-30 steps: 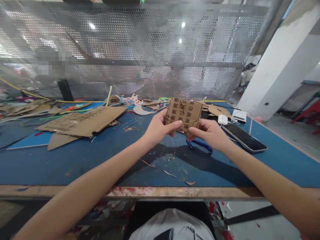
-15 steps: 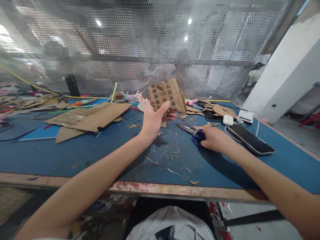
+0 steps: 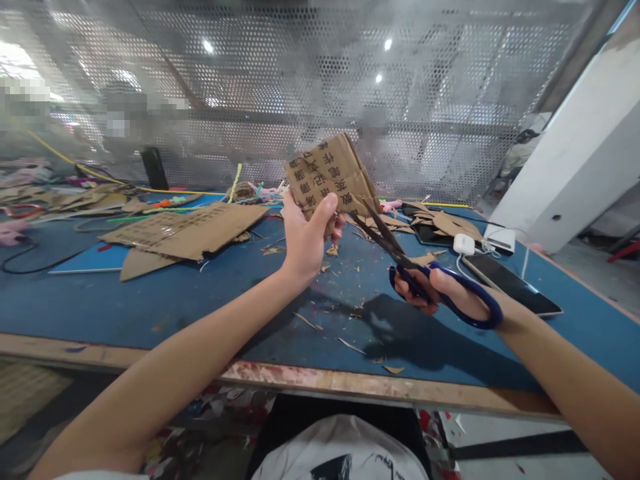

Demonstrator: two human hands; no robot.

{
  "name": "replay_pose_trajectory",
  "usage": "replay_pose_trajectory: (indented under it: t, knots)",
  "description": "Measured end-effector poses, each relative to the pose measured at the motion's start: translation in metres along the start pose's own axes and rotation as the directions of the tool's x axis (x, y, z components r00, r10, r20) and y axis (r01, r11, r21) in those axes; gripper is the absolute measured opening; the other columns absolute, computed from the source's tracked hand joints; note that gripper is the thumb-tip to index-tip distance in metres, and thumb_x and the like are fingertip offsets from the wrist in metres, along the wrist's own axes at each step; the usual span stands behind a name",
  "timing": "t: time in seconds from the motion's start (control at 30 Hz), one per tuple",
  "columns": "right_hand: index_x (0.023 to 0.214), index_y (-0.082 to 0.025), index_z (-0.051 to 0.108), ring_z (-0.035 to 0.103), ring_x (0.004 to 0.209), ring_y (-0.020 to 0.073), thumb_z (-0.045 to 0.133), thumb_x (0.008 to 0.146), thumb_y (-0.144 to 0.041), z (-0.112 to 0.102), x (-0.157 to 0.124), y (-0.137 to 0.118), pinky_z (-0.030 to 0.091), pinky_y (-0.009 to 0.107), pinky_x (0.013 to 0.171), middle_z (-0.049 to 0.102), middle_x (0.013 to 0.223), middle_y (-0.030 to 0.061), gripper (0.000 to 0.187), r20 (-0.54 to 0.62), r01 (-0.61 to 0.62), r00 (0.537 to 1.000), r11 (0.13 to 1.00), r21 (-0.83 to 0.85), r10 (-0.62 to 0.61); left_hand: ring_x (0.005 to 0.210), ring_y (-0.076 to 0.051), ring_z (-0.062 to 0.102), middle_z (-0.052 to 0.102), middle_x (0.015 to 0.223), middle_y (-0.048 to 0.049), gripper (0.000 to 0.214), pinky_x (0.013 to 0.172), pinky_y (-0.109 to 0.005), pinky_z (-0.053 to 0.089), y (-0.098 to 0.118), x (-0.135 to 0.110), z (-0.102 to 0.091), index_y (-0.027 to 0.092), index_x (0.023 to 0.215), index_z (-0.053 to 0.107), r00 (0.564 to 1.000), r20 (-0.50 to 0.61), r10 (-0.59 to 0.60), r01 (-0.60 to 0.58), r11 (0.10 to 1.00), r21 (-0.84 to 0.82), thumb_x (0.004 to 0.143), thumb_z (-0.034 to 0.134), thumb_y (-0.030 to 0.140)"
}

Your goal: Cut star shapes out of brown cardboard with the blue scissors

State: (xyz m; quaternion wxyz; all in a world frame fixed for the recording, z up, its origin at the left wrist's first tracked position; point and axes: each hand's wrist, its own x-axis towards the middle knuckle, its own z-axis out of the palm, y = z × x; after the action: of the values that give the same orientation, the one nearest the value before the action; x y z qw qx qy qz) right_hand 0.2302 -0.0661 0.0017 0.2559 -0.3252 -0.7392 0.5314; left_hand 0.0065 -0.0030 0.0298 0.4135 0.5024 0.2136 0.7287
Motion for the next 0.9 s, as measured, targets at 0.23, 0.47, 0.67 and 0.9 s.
replay_pose_trajectory:
  t: [0.23, 0.47, 0.67, 0.9]
  knots:
    - [0.091, -0.021, 0.051, 0.034, 0.062, 0.0139, 0.034, 0.076, -0.082, -0.003, -0.001, 0.002, 0.029, 0.029, 0.051, 0.039, 0.076, 0.0001, 0.065, 0.047, -0.082, 0.996, 0.992, 0.097, 0.078, 0.039, -0.007, 0.05, 0.055, 0.062, 0.007, 0.042, 0.034, -0.018, 0.034, -0.004, -0.011, 0.004, 0.023, 0.093, 0.04, 0.99, 0.137, -0.028, 0.02, 0.998, 0.054, 0.071, 0.074, 0.036]
    - [0.09, -0.02, 0.052, 0.039, 0.065, 0.0148, 0.029, 0.079, -0.081, 0.001, -0.002, 0.003, 0.034, 0.029, 0.054, 0.043, 0.076, 0.001, 0.065, 0.009, -0.088, 0.996, 0.995, 0.051, 0.088, 0.037, -0.006, 0.048, 0.054, 0.055, 0.0097, 0.043, 0.035, -0.017, 0.034, -0.005, -0.017, 0.005, 0.023, 0.093, 0.037, 0.969, 0.203, -0.141, 0.115, 0.984, 0.133, 0.071, 0.072, 0.037]
    - [0.081, -0.021, 0.05, 0.04, 0.056, 0.0136, 0.024, 0.082, -0.079, 0.007, -0.002, 0.006, 0.035, 0.029, 0.05, 0.043, 0.068, 0.0, 0.064, -0.079, -0.015, 0.997, 1.0, -0.006, 0.015, 0.035, -0.005, 0.044, 0.053, 0.052, 0.0104, 0.039, 0.034, -0.016, 0.03, -0.007, -0.022, 0.007, 0.023, 0.092, 0.036, 0.956, 0.222, -0.192, 0.178, 0.981, 0.083, 0.074, 0.069, 0.033]
    - [0.067, -0.021, 0.043, 0.036, 0.043, 0.0091, 0.026, 0.076, -0.084, 0.018, 0.0, 0.005, 0.027, 0.022, 0.035, 0.039, 0.059, -0.0019, 0.066, -0.25, -0.111, 0.963, 0.993, -0.033, 0.1, 0.038, -0.004, 0.044, 0.051, 0.056, 0.0099, 0.036, 0.036, -0.016, 0.031, -0.008, -0.025, 0.011, 0.023, 0.09, 0.038, 0.956, 0.198, -0.219, 0.222, 0.975, 0.007, 0.074, 0.069, 0.031]
